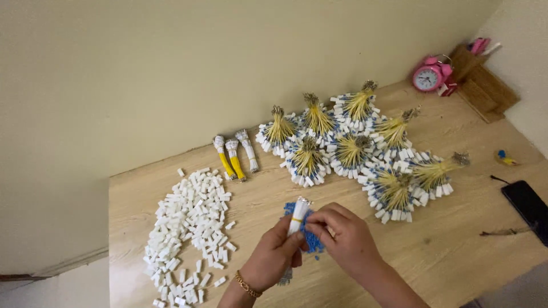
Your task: Sorting and bundling small wire cable assemblies with white connectors on a wooden table
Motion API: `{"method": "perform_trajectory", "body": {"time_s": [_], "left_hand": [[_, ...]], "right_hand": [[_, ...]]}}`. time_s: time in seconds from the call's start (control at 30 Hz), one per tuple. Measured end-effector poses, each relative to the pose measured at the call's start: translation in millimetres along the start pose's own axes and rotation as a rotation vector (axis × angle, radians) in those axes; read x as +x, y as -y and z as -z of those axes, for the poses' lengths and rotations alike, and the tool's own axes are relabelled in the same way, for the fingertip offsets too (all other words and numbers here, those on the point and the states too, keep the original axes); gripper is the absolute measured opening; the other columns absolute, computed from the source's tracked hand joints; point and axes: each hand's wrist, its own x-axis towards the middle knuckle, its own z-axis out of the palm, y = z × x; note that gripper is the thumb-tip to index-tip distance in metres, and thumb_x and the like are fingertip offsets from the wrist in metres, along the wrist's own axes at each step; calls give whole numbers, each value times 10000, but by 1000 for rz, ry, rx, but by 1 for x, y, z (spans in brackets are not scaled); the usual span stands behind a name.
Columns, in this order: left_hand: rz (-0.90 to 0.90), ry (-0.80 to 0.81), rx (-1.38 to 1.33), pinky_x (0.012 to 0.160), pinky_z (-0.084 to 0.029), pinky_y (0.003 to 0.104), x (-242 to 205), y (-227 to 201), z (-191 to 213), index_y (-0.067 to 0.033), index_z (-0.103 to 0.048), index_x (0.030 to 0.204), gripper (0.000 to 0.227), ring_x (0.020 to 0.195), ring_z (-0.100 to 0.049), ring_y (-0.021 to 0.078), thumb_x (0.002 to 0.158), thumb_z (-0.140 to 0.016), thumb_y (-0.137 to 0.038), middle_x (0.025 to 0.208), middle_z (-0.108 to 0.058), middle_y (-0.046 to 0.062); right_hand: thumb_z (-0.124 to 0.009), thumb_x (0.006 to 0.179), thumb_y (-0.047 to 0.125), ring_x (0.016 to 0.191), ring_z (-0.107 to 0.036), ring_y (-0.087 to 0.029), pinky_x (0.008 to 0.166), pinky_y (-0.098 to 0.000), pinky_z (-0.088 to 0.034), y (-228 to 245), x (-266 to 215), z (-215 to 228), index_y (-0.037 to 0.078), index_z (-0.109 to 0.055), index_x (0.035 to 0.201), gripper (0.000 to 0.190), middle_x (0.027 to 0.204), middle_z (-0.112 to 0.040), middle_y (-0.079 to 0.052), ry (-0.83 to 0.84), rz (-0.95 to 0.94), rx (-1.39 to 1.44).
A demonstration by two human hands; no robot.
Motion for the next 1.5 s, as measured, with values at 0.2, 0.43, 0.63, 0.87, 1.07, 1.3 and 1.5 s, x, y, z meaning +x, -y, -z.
{"method": "perform_trajectory", "body": {"time_s": [0.2, 0.43, 0.63, 0.87, 1.07, 1.3, 1.5], "left_hand": [[-19, 43, 187, 459, -445, 285, -30, -22, -14, -96, -496, 1062, 108, 492, -535, 148, 981, -452, -152, 759, -580, 60], [8, 135, 19, 452, -424, 276, -61, -24, -13, -75, -491, 939, 42, 480, -494, 147, 965, -457, -82, 699, -540, 66], [48, 156, -80, 443, -421, 303, -70, -25, -13, -59, -499, 988, 69, 476, -502, 176, 993, -455, -112, 754, -555, 86], [5, -61, -66, 401, -387, 274, -64, -19, -19, -86, -479, 938, 64, 443, -444, 146, 986, -489, -127, 651, -479, 55], [-125, -374, 542, 634, -430, 407, -65, -2, -16, -140, -572, 1147, 251, 702, -578, 257, 917, -511, -219, 807, -653, 73], [-658, -359, 1044, 453, -389, 552, -71, 11, -11, -79, -498, 1188, 284, 614, -561, 426, 925, -531, -179, 950, -609, 151], [-410, -231, 294, 502, -417, 275, -88, -7, -16, -112, -578, 1217, 302, 537, -456, 87, 952, -490, -229, 670, -509, -45]], "right_hand": [[-617, 880, 193, 720, -634, -170, 605, -329, -472, 20, -27, -8, 104, -651, 884, 95, 838, -643, -11, -23, -30, -99], [-603, 860, 184, 647, -552, -238, 552, -363, -415, 35, -30, 4, 115, -578, 857, 74, 790, -565, -47, 109, 204, -142], [-537, 907, 111, 595, -407, -120, 546, -293, -354, 39, -42, 1, 117, -522, 750, 158, 707, -474, -2, 174, -192, 445], [-506, 951, 183, 603, -423, -132, 549, -286, -372, 36, -53, -13, 79, -527, 815, 173, 696, -493, -34, 68, -242, 658], [-647, 868, 278, 574, -504, -114, 561, -301, -399, 48, -47, 8, 194, -676, 837, 94, 592, -550, 50, 332, -223, 54], [-586, 931, 67, 561, -458, -226, 602, -349, -397, 38, -33, 9, -86, -685, 949, 183, 601, -549, -147, -81, -700, 804], [-555, 764, -102, 450, -317, -162, 438, -316, -237, 22, -49, -24, -38, -679, 878, 180, 501, -366, -59, 48, -738, 983]]}}
